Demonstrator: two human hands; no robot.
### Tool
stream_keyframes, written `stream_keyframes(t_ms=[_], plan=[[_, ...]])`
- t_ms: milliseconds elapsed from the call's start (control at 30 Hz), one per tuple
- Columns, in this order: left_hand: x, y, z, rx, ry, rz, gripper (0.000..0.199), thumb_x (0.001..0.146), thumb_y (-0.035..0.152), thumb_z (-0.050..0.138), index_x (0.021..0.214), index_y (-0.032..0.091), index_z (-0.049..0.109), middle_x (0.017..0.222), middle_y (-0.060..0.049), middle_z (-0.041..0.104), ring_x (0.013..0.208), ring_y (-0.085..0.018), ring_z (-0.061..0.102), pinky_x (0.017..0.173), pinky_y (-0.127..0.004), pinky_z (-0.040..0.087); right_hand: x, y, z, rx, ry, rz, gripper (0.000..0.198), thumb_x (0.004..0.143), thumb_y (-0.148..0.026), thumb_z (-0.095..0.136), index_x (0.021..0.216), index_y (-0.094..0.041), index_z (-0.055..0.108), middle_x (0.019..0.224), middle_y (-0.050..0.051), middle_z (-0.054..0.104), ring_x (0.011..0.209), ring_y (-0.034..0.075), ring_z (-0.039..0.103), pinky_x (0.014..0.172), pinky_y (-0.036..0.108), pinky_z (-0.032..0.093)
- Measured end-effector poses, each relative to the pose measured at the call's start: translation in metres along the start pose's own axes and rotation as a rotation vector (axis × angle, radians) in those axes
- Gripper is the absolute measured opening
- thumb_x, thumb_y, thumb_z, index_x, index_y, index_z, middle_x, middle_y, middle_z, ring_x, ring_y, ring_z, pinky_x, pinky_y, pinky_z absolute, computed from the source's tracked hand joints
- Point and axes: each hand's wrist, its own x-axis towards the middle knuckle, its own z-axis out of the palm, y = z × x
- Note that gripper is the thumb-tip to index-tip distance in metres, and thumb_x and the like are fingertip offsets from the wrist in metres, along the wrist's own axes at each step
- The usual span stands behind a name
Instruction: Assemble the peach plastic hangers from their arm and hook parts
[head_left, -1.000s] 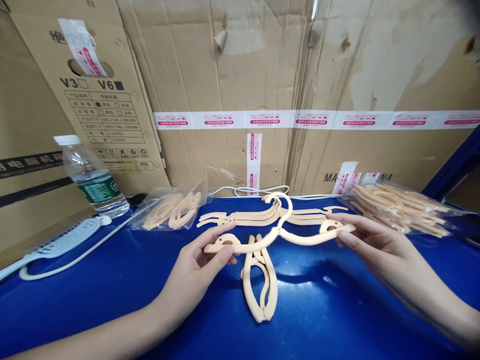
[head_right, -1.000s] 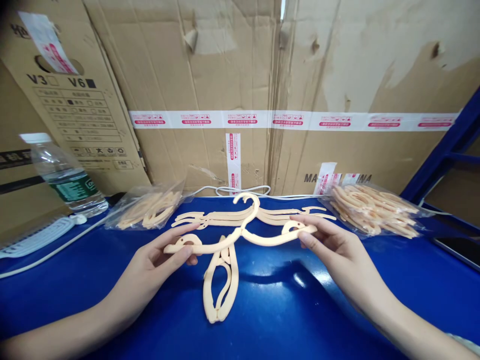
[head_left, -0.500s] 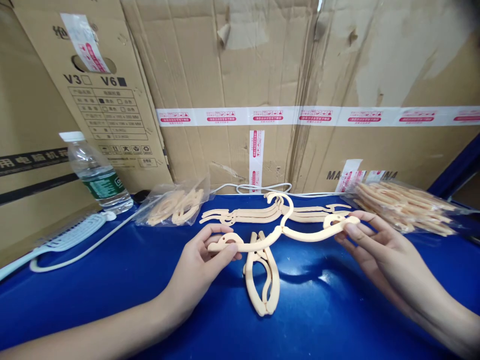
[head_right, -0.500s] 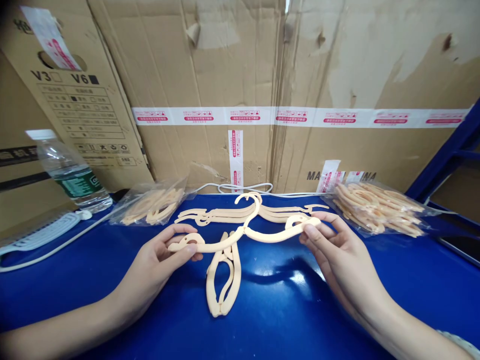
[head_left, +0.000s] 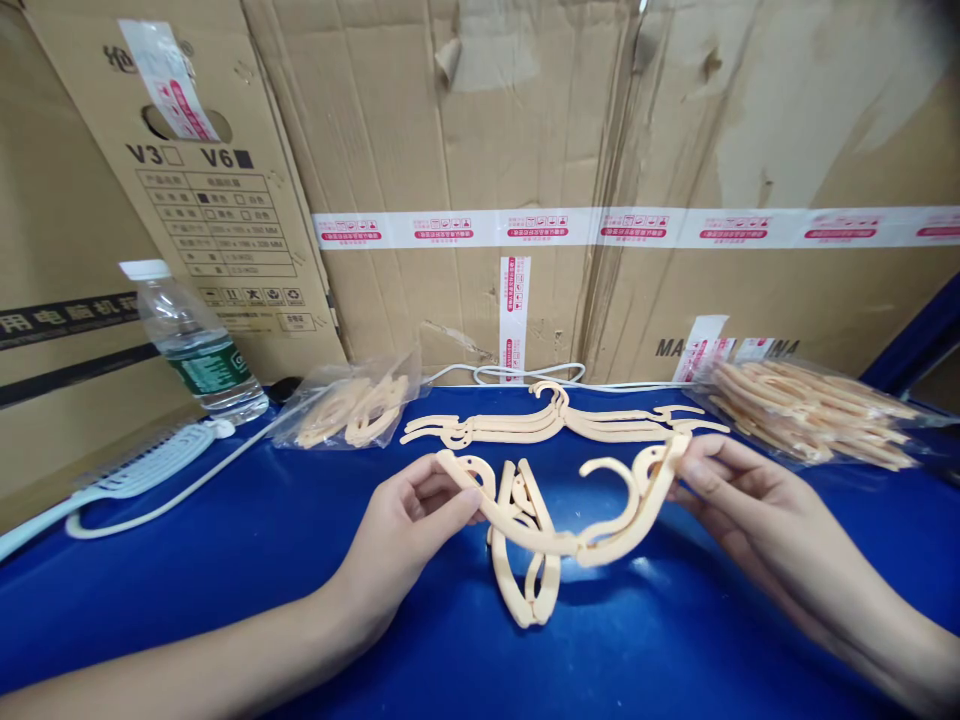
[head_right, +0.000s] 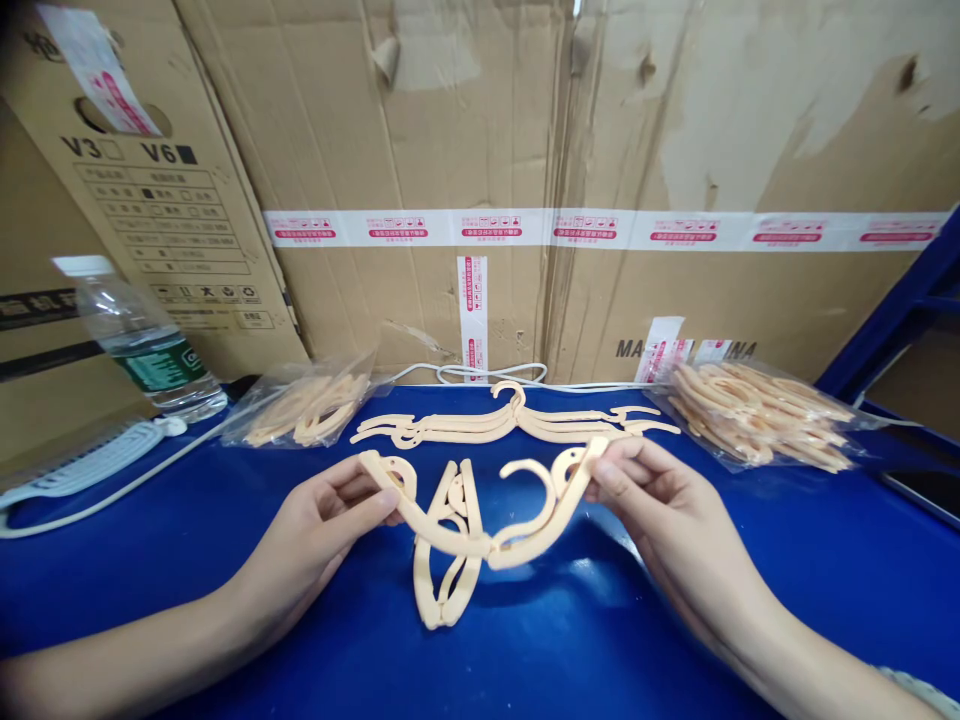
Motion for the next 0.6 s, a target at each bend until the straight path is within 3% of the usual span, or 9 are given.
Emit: stream_keyframes(t_ms=[233, 433, 600], plan=[[-0.003, 0.003, 0.005, 0.063, -0.05, 0.005, 0.019, 0.079, 0.032, 0.074, 0.087, 0.016, 0.066, 0.086, -0.003, 0.07, 0.078, -0.015, 0.065, 0.069, -0.021, 0.054, -0.014, -0.006, 0.01, -0.235, -0.402, 0.11, 0.026, 0.085, -0.042, 0.07, 0.105, -0.027, 0.074, 0.111, 0.007, 0.072, 0.096, 0.025, 0.069, 0.091, 0.039, 0.055], [-0.006, 0.006, 0.007, 0.073, -0.113, -0.058, 0.026, 0.081, 0.035, 0.073, 0.097, 0.017, 0.062, 0.091, -0.005, 0.072, 0.076, -0.015, 0.067, 0.063, -0.022, 0.056, -0.025, -0.013, 0.015, -0.276, -0.566, 0.166, 0.032, 0.088, -0.042, 0.066, 0.118, -0.033, 0.07, 0.131, 0.005, 0.064, 0.121, 0.029, 0.058, 0.106, 0.045, 0.044], [-0.01, 0.005, 0.009, 0.024, -0.141, -0.011, 0.022, 0.08, 0.028, 0.074, 0.09, 0.019, 0.057, 0.086, -0.002, 0.071, 0.08, -0.016, 0.067, 0.071, -0.025, 0.057, -0.029, -0.009, 0.014, -0.148, -0.653, 0.263, 0.039, 0.089, -0.039, 0.066, 0.128, -0.039, 0.062, 0.146, 0.001, 0.05, 0.12, 0.03, 0.058, 0.103, 0.047, 0.047]])
